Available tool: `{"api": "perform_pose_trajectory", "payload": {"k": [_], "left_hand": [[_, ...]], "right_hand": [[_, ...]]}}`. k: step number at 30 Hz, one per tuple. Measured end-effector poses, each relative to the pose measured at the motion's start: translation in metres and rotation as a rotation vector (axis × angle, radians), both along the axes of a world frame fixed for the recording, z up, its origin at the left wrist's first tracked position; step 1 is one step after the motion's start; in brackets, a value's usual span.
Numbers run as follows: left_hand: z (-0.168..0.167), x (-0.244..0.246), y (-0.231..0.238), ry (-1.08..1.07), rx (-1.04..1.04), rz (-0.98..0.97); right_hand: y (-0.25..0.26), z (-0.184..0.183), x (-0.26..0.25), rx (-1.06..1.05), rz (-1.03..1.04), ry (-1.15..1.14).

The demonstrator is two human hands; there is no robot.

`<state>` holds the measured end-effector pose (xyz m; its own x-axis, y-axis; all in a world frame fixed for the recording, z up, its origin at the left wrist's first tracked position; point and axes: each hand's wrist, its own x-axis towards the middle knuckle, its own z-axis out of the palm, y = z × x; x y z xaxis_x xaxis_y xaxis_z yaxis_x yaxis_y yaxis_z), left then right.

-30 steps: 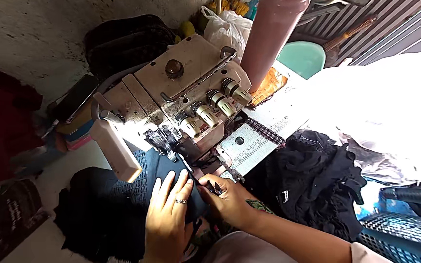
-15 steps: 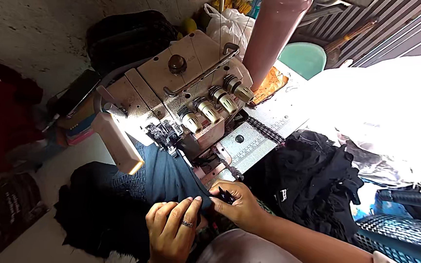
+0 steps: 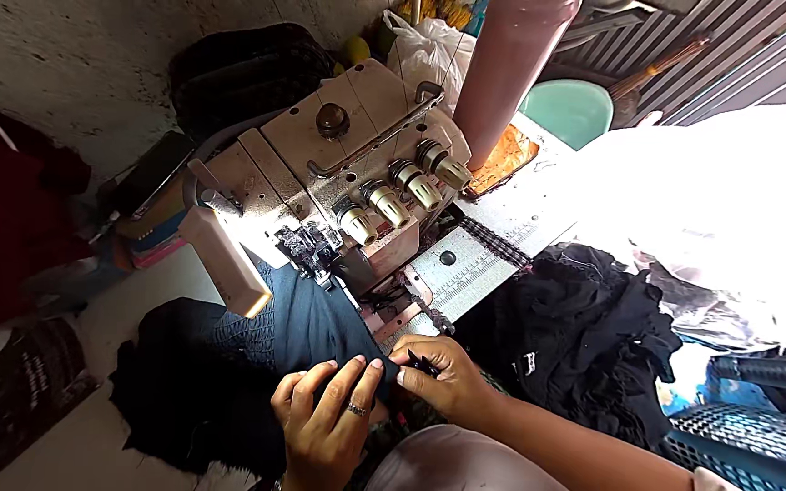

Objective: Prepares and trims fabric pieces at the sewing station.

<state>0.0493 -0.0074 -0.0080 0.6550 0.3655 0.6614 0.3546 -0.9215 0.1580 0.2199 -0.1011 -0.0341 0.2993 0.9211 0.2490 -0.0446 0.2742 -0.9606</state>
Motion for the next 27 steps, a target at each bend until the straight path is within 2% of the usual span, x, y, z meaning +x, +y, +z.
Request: {"api": "perform_pose_trajectory", "payload": {"k": [6, 15, 17, 19, 20, 22, 24, 25, 26, 27], "left_hand": [[-0.002, -0.002, 0.002, -0.01, -0.012, 0.008], [0.003, 0.001, 0.0, 0.042, 0.062, 0.031], [0.005, 0.0, -0.01, 0.021, 0.015, 0.038], [0.0, 0.0, -0.035, -0.021, -0.238, -0.012], [-0.005, 0.001, -0.048, -0.038, -0.473, -0.072], [-0.021, 0.004, -0.062, -0.125, -1.146, -0.212], [-0.031, 0.012, -0.053, -0.472, -1.802, -0.3], [-0.026, 0.016, -0.046, -0.669, -1.974, -0.284], [-0.016, 0.021, -0.04, -0.845, -1.995, -0.21], [-0.008, 0.027, -0.038, -0.945, -1.853, -0.12]], "right_hand": [[-0.002, 0.002, 0.0, -0.125, 0.043, 0.129], [0.002, 0.004, 0.005, -0.047, 0.028, 0.029], [0.004, 0.004, 0.004, -0.044, -0.005, -0.021], [0.004, 0.004, 0.006, -0.032, -0.018, -0.068], [0.003, 0.004, 0.006, -0.034, -0.025, -0.067], [0.004, 0.005, 0.006, -0.047, -0.035, -0.037], [0.005, 0.007, 0.005, -0.046, -0.035, -0.024], [0.005, 0.007, 0.004, -0.034, -0.034, -0.029], [0.005, 0.007, 0.004, -0.018, -0.041, -0.036], [0.005, 0.006, 0.004, -0.004, -0.049, -0.042]]}}
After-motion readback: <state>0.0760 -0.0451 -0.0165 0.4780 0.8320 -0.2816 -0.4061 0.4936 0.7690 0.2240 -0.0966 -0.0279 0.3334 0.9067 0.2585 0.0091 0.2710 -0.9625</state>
